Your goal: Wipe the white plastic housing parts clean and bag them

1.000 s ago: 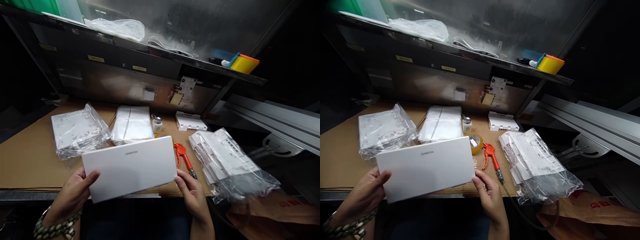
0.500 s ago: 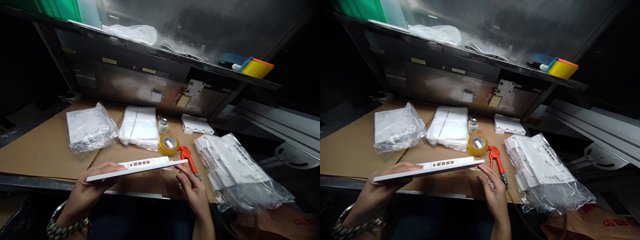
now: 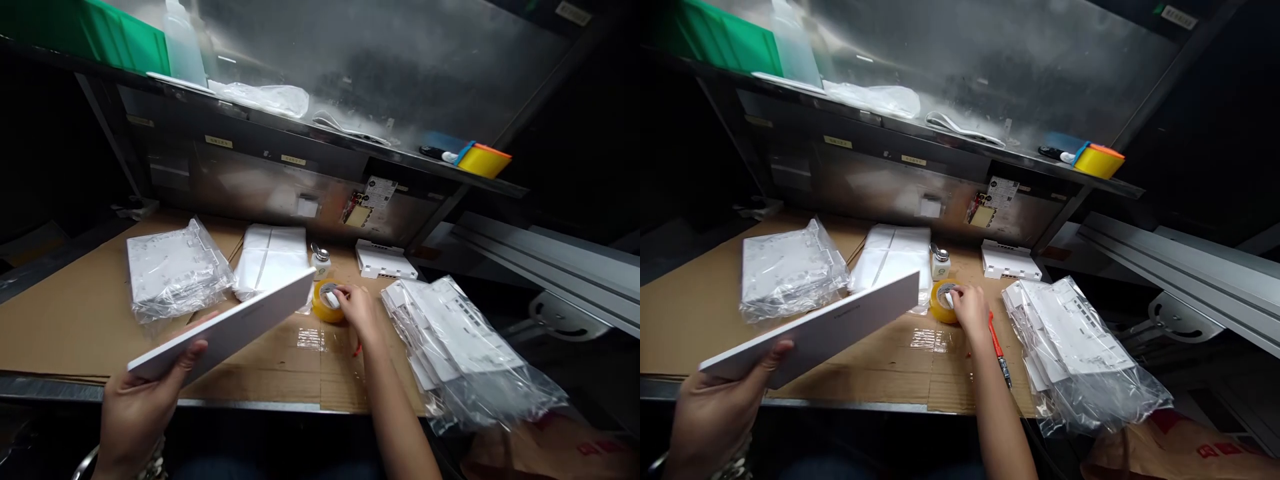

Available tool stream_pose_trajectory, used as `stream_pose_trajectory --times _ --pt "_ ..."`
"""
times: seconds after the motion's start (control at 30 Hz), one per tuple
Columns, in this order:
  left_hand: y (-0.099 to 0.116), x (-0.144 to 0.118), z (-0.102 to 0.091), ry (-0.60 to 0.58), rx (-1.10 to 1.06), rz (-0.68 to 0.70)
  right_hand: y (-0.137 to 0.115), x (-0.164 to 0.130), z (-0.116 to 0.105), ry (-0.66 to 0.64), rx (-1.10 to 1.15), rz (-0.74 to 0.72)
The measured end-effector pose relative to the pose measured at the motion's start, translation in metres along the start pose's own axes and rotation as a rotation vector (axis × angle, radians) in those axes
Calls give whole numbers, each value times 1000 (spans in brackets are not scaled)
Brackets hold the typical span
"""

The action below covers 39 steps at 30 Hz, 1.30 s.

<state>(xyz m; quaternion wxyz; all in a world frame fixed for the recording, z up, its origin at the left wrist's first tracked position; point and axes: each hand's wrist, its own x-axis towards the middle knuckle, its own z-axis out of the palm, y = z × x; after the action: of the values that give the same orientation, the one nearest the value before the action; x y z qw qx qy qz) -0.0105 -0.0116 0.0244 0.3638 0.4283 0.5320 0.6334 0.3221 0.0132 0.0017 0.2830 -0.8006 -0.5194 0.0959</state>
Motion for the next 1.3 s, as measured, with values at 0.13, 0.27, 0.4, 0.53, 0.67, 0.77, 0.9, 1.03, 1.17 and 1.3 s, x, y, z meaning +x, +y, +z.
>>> stream_pose_trajectory --times 0.13,0.27,0.4,0.53,0.67,0.77,0.9,1.03,1.17,1.3 --pt "0 -3 11 50 30 247 -13 29 12 -115 -134 19" --pt "-14 4 12 -177 46 368 -13 38 11 -122 -119 -3" --pt "-34 17 6 -432 100 223 -14 62 4 -37 -16 19" --pt "-39 23 3 -661 177 246 -24 92 8 7 76 46" --pt "-41 24 2 -701 204 430 -29 105 17 10 113 38" --pt "-43 24 4 -702 218 549 -25 108 21 19 98 36" --pt "-41 21 5 -601 188 666 -19 112 24 14 64 20" --pt "-43 14 1 -510 181 732 -14 113 26 4 35 3" --pt "-52 11 -5 -372 179 729 -13 112 26 4 15 -6" --pt "-53 17 -3 -395 243 763 -16 110 24 -2 0 -9"
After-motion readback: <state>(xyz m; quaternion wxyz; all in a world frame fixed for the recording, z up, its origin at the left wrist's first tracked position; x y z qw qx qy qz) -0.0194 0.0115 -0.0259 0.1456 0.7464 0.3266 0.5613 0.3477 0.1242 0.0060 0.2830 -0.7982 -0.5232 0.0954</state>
